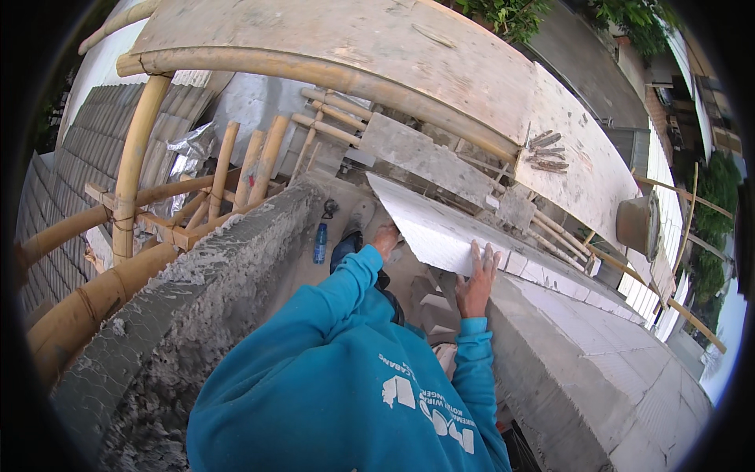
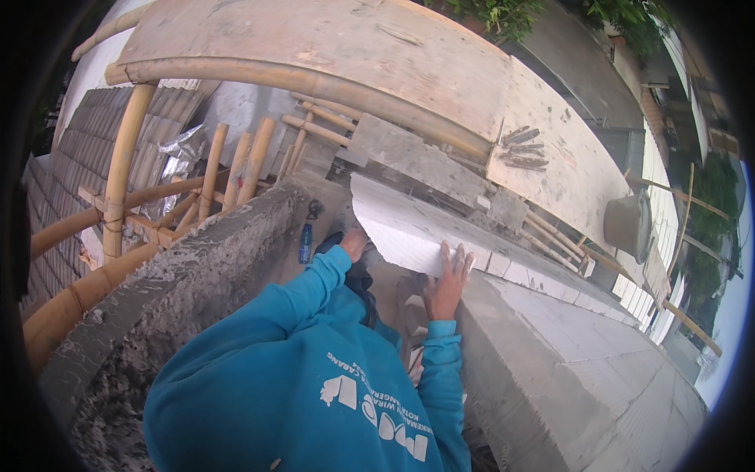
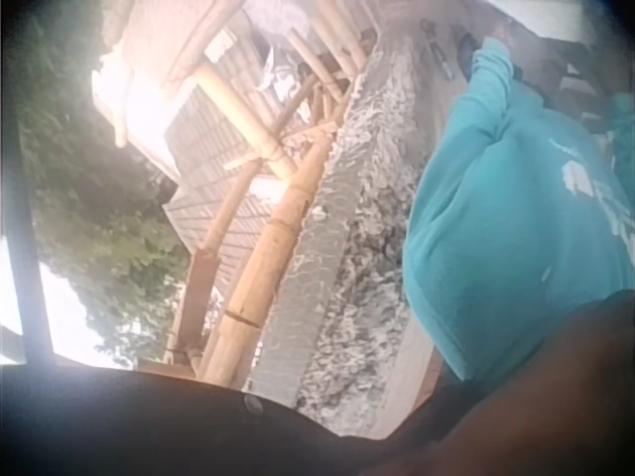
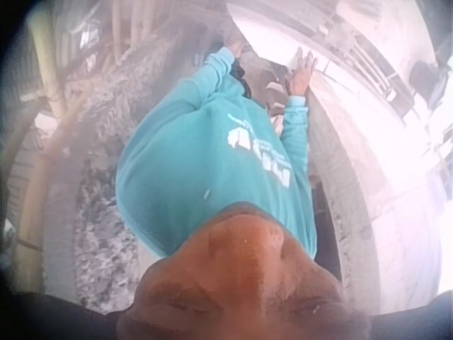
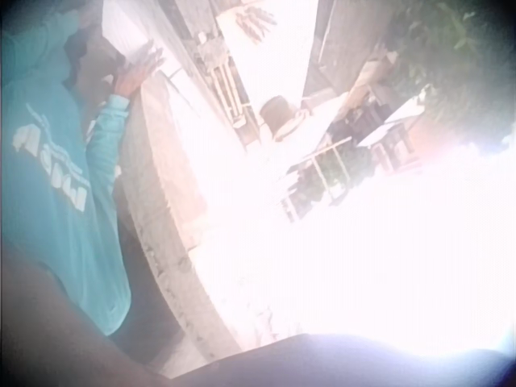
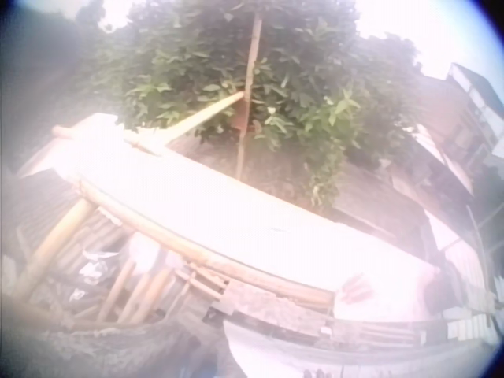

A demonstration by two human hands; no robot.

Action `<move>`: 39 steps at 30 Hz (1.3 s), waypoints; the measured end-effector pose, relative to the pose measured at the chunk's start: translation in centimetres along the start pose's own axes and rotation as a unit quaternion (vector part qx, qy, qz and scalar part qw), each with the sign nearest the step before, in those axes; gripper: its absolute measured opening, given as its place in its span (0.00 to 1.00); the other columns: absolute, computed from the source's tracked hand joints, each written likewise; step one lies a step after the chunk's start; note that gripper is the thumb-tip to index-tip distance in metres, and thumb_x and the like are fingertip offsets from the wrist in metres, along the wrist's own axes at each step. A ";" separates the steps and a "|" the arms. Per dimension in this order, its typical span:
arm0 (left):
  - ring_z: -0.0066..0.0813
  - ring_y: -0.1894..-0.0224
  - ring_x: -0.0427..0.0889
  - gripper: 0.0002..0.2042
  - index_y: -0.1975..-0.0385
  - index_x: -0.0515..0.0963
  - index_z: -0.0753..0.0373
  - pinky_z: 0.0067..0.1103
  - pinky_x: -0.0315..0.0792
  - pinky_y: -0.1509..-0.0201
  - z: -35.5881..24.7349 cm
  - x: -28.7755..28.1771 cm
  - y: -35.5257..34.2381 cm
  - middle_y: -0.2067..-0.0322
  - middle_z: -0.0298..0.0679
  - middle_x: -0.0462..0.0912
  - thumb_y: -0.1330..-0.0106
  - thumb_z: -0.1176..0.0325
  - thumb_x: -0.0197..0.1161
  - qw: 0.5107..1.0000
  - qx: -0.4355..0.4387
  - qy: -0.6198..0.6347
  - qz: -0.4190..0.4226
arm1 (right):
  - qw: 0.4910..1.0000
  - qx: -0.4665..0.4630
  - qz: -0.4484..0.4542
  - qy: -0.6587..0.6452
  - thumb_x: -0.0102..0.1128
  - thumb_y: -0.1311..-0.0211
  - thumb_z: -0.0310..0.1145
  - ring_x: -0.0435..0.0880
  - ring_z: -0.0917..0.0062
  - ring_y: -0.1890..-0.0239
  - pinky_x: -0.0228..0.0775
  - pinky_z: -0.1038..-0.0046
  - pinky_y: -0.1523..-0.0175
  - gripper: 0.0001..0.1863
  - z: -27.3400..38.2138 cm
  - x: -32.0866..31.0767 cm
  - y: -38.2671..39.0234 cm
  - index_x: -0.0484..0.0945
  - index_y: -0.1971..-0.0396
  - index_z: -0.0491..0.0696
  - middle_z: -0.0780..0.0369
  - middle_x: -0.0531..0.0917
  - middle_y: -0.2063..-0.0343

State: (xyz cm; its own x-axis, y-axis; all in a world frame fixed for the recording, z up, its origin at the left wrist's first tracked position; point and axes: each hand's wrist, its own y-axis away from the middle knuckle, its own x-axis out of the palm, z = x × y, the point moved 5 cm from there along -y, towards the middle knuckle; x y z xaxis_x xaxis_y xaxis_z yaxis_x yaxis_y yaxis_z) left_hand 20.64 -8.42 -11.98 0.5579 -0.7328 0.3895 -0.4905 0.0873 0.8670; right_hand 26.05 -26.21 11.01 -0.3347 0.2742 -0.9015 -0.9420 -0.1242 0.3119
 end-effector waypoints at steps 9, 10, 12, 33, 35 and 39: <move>0.40 0.44 0.77 0.18 0.38 0.70 0.56 0.41 0.74 0.41 2.0 -6.3 -2.9 0.46 0.39 0.77 0.26 0.66 0.49 0.961 0.113 -0.237 0.084 | 0.998 0.004 -0.052 -0.039 0.64 0.48 0.21 0.53 0.51 0.28 0.48 0.52 0.27 0.42 2.9 -1.7 2.7 0.61 0.30 0.51 0.50 0.58 0.30; 0.41 0.44 0.77 0.19 0.37 0.68 0.56 0.42 0.73 0.41 2.7 -7.5 -3.2 0.46 0.38 0.77 0.27 0.65 0.50 0.995 0.051 -0.084 0.035 | 0.996 -0.001 -0.069 -0.052 0.64 0.47 0.22 0.57 0.52 0.30 0.52 0.53 0.28 0.39 3.3 -1.8 3.5 0.63 0.32 0.49 0.50 0.62 0.32; 0.42 0.44 0.76 0.21 0.36 0.67 0.56 0.43 0.72 0.40 2.0 -8.5 -2.1 0.47 0.39 0.76 0.29 0.63 0.53 0.998 -0.010 0.049 -0.026 | 0.992 0.005 -0.074 -0.100 0.63 0.45 0.22 0.66 0.55 0.35 0.59 0.56 0.32 0.34 3.4 -1.2 5.4 0.66 0.35 0.46 0.50 0.70 0.39; 0.44 0.44 0.79 0.20 0.40 0.67 0.68 0.33 0.75 0.41 -15.3 -11.3 5.2 0.42 0.51 0.74 0.28 0.65 0.54 0.971 0.196 0.037 -0.133 | 0.976 0.056 0.057 -0.202 0.60 0.38 0.28 0.84 0.61 0.58 0.74 0.64 0.51 0.22 -3.2 9.5 11.3 0.74 0.43 0.47 0.55 0.84 0.60; 0.42 0.45 0.80 0.19 0.43 0.70 0.68 0.31 0.75 0.42 -18.3 -9.2 7.5 0.45 0.50 0.77 0.28 0.64 0.56 0.959 0.257 0.015 -0.121 | 0.980 0.045 0.057 -0.188 0.60 0.37 0.30 0.85 0.63 0.59 0.75 0.65 0.51 0.21 -4.0 10.1 11.7 0.74 0.44 0.45 0.54 0.85 0.61; 0.39 0.48 0.81 0.16 0.49 0.72 0.67 0.31 0.74 0.41 -25.5 -2.4 15.5 0.50 0.46 0.80 0.28 0.62 0.58 0.914 0.404 -0.033 -0.003 | 0.977 0.075 0.062 -0.188 0.62 0.40 0.31 0.84 0.60 0.58 0.74 0.63 0.51 0.21 -4.4 11.1 12.7 0.76 0.45 0.50 0.56 0.85 0.60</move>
State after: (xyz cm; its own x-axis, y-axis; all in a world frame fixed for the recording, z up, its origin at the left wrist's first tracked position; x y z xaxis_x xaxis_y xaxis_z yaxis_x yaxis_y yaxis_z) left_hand 28.77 11.90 8.41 0.5343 -0.7728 0.3425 -0.8365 -0.4249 0.3461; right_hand 10.48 -28.98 3.65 -0.4067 0.6008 -0.6882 -0.8770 -0.0457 0.4783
